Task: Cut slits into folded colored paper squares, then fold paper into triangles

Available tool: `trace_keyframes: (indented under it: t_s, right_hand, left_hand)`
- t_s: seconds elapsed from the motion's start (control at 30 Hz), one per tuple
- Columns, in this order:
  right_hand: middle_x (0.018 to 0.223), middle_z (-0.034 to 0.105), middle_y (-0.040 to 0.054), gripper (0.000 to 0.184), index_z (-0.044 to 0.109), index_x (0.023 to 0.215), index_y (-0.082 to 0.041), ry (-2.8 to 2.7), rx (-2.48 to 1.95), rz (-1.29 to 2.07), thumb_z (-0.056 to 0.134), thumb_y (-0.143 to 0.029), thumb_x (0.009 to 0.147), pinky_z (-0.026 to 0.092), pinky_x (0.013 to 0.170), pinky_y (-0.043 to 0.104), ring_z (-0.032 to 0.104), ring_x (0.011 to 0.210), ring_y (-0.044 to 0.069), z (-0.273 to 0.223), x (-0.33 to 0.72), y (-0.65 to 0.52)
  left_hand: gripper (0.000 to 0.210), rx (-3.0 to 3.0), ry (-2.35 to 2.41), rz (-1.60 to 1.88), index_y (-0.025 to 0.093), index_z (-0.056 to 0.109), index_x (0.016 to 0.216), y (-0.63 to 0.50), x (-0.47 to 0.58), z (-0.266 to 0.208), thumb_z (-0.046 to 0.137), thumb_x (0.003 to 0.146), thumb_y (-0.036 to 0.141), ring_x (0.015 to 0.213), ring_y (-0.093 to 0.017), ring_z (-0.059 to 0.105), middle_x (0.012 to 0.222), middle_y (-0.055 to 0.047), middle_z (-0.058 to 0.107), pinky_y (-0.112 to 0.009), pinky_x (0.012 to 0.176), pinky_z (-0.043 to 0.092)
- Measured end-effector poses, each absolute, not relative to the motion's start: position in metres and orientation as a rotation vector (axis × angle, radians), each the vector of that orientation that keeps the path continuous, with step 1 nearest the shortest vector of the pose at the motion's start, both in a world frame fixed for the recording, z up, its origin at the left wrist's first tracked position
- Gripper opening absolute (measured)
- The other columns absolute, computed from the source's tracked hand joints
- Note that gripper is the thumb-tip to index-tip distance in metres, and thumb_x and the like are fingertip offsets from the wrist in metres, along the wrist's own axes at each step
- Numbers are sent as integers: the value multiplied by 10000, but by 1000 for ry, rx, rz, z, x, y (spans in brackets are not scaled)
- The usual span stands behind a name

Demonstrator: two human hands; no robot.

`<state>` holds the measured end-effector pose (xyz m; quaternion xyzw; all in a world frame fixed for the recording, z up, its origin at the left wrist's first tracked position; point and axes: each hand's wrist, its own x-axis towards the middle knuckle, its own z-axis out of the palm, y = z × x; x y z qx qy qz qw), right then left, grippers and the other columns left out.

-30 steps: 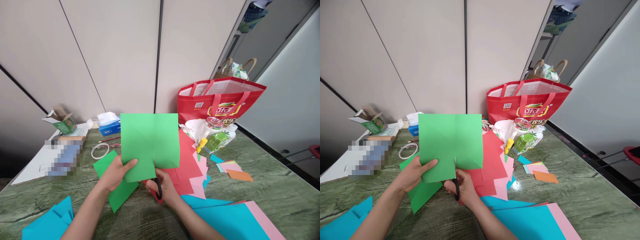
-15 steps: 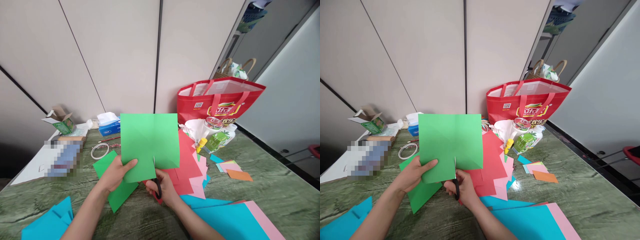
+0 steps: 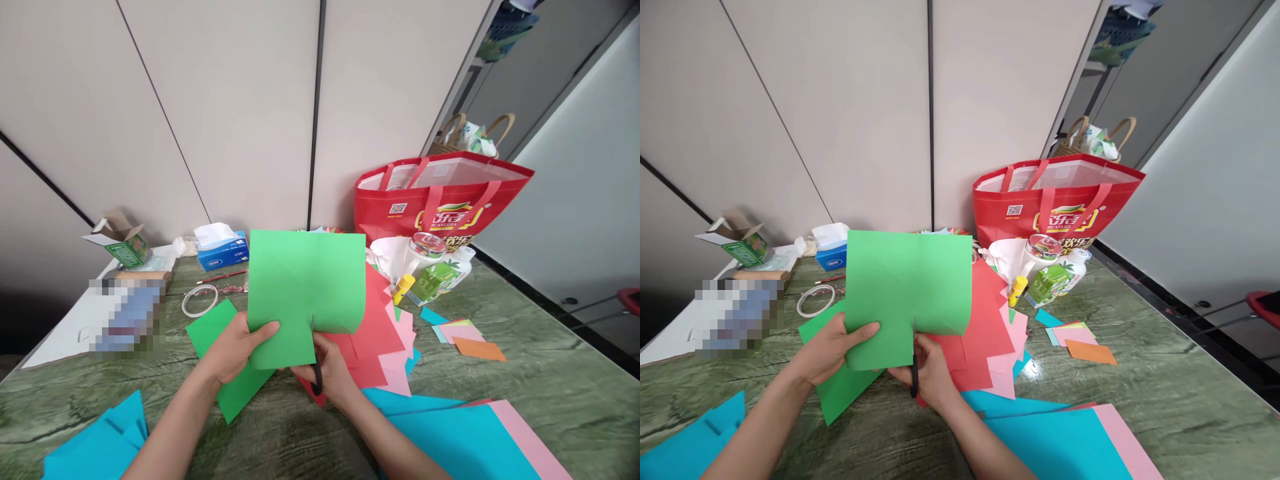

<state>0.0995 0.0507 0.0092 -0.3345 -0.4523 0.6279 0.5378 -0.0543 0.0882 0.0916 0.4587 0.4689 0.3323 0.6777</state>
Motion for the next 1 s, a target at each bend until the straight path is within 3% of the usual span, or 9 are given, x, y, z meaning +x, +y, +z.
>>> trace_keyframes:
  t_s: [0.17, 0.53, 1.0]
  right_hand:
    - [867, 703, 79, 428, 602, 841, -173, -1084, -837, 1442, 767, -432, 543, 492, 717, 343, 640, 804, 251, 10, 99, 51]
    - [571, 594, -17, 321, 594, 731, -160, -1029, -837, 1463, 775, -337, 535, 398, 485, 230, 504, 509, 122, 2, 98, 52]
    - [468, 554, -40, 209, 555, 669, -165, -1003, -894, 1504, 706, -262, 563, 335, 388, 205, 436, 390, 86, -6, 99, 52]
  left_hand:
    - [408, 984, 1073, 726, 165, 651, 973, 86, -53, 95, 729, 621, 357, 616, -246, 664, 810, -58, 735, -399, 546, 558]
    - [364, 980, 1032, 747, 152, 646, 960, 87, -53, 93, 719, 649, 327, 618, -231, 663, 813, -56, 733, -400, 565, 564]
    - [389, 966, 1070, 726, 149, 665, 947, 86, -52, 96, 731, 625, 356, 593, -244, 665, 806, -75, 737, -401, 540, 559]
